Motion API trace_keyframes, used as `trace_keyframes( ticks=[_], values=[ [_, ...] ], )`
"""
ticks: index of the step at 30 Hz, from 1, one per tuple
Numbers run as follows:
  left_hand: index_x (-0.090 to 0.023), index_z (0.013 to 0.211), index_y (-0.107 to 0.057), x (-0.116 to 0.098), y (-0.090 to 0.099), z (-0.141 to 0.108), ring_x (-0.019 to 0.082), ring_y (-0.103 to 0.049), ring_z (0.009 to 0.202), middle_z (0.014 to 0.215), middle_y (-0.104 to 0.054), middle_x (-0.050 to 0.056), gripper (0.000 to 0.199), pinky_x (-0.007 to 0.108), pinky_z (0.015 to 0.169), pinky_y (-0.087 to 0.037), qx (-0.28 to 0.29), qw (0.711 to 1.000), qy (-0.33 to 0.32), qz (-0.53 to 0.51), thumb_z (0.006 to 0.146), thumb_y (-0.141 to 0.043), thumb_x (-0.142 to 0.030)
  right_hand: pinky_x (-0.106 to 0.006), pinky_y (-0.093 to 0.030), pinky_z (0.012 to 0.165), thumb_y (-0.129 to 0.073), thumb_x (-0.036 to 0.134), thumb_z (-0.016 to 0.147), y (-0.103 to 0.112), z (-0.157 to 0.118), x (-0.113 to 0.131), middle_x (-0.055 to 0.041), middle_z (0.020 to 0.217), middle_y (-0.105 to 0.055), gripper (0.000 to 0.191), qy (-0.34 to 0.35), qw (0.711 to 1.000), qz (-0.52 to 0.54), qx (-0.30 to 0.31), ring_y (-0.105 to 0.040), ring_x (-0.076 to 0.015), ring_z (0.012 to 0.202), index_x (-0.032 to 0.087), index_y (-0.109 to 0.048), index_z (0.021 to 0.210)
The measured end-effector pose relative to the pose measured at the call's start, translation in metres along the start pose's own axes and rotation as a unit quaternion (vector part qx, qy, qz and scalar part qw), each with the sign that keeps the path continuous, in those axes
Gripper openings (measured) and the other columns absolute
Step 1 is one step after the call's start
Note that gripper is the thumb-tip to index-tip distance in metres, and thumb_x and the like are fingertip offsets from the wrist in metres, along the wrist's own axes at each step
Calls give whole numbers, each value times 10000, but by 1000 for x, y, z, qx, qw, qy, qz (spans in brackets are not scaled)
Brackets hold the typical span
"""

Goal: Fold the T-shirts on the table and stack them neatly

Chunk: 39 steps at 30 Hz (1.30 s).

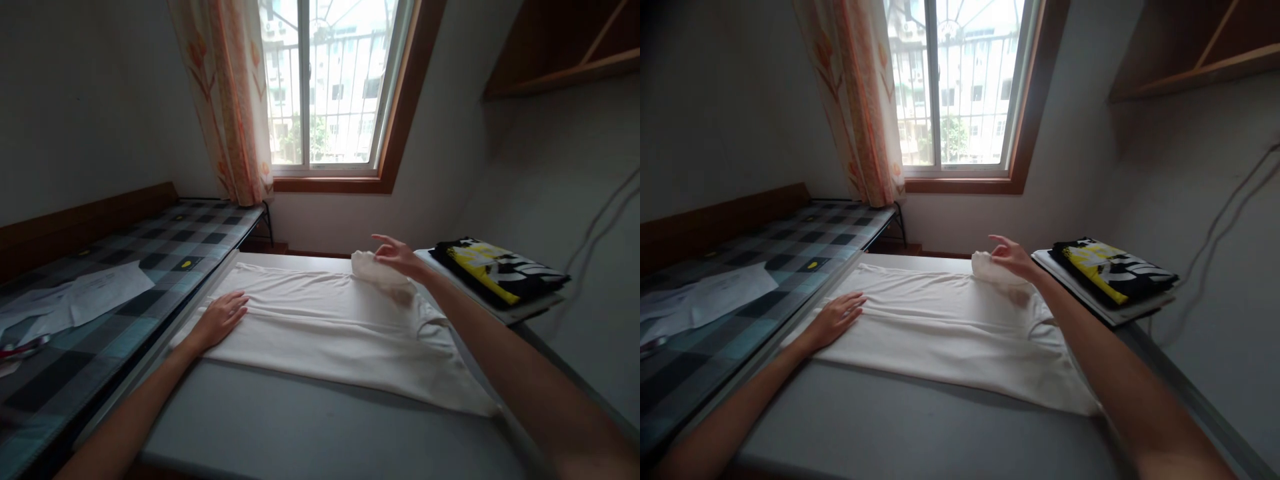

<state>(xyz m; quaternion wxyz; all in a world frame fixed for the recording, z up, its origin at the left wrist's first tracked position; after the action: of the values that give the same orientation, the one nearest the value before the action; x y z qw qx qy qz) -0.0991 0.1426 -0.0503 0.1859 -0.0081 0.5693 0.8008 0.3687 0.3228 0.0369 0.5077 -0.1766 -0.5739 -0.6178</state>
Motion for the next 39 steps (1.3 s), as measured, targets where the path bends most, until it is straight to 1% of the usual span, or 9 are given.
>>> trace_keyframes(
  ticks=[2, 3, 5, 11, 17, 23, 30, 34, 39],
  values=[
    [-221, 1232, -643, 3, -1, 0, 252, -535, 1254, 1340, -600, 91, 516, 432, 1072, -420, 1, 1000, -2, 2, 957, -355, -549, -318, -521, 723, -737, 450, 680, -1, -35, 5, -57, 849, -724, 722, -24, 984, -11, 174, -657, -198, 785, 175, -567, 1325],
    [-223, 1238, -640, 4, -2, 0, 250, -536, 1253, 1343, -598, 91, 517, 430, 1070, -421, 2, 1000, -4, 2, 956, -356, -551, -317, -522, 722, -729, 473, 694, 1, -52, 4, -68, 862, -730, 693, -38, 974, -27, 224, -662, -203, 793, 167, -592, 1300],
    [-227, 1249, -633, 6, -4, 0, 246, -536, 1252, 1347, -594, 89, 517, 426, 1072, -418, 3, 1000, -5, 2, 956, -356, -550, -319, -523, 735, -686, 511, 738, 10, -76, -2, -89, 888, -733, 618, -52, 965, -68, 248, -670, -212, 808, 152, -641, 1239],
    [-207, 1227, -645, 6, -4, 1, 254, -549, 1235, 1325, -608, 103, 529, 431, 1063, -426, 7, 1000, -7, 5, 958, -334, -540, -311, -538, 701, -588, 462, 790, 40, -92, -32, -102, 865, -733, 445, -66, 978, -173, 95, -681, -224, 783, 148, -708, 1082],
    [-199, 1176, -662, 3, -1, 1, 260, -571, 1201, 1279, -635, 120, 488, 434, 1056, -426, -7, 1000, -7, -7, 950, -367, -515, -303, -502, 863, -542, 308, 830, 26, -89, -23, -111, 1055, -718, 280, -32, 955, -296, -20, -672, -231, 945, 175, -733, 986],
    [-171, 1262, -595, 17, 2, 29, 259, -591, 1160, 1255, -642, 128, 447, 424, 1019, -450, -29, 999, 33, 30, 932, -373, -375, -334, -488, 830, -631, 323, 796, 15, -80, -42, -110, 1099, -707, 263, -95, 914, -392, -31, -655, -265, 973, 210, -739, 1008],
    [-142, 1345, -533, 56, 2, 97, 300, -532, 1257, 1368, -564, 172, 593, 485, 1017, -434, 4, 992, 78, 104, 788, -353, -45, -283, -473, 697, -585, 286, 782, 26, -77, -74, -87, 844, -745, 208, -120, 947, -299, 1, -668, -227, 778, 166, -749, 830],
    [-172, 1290, -580, 71, -5, 119, 307, -556, 1226, 1291, -624, 162, 567, 478, 965, -470, 46, 991, 65, 104, 769, -398, -42, -290, -469, 705, -578, 291, 779, 31, -80, -83, -97, 855, -731, 211, -108, 944, -308, -51, -661, -230, 782, 161, -739, 822],
    [-198, 1121, -671, 70, -3, 133, 310, -602, 1103, 1152, -676, 150, 412, 435, 892, -485, 35, 986, 78, 142, 777, -466, -97, -297, -469, 706, -558, 306, 811, 33, -79, -88, -99, 897, -725, 212, -112, 941, -313, -55, -658, -230, 798, 178, -718, 870]
  ],
)
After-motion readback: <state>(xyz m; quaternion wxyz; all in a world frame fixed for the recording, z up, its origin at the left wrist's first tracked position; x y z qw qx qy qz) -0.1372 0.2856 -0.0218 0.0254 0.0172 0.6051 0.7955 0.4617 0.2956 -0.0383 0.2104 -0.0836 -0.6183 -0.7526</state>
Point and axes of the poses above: each hand's wrist, its own z-axis towards the middle knuckle, its own y-axis out of the back of the hand, x = y × z, the point moved 4 cm from there along z, towards the middle knuckle
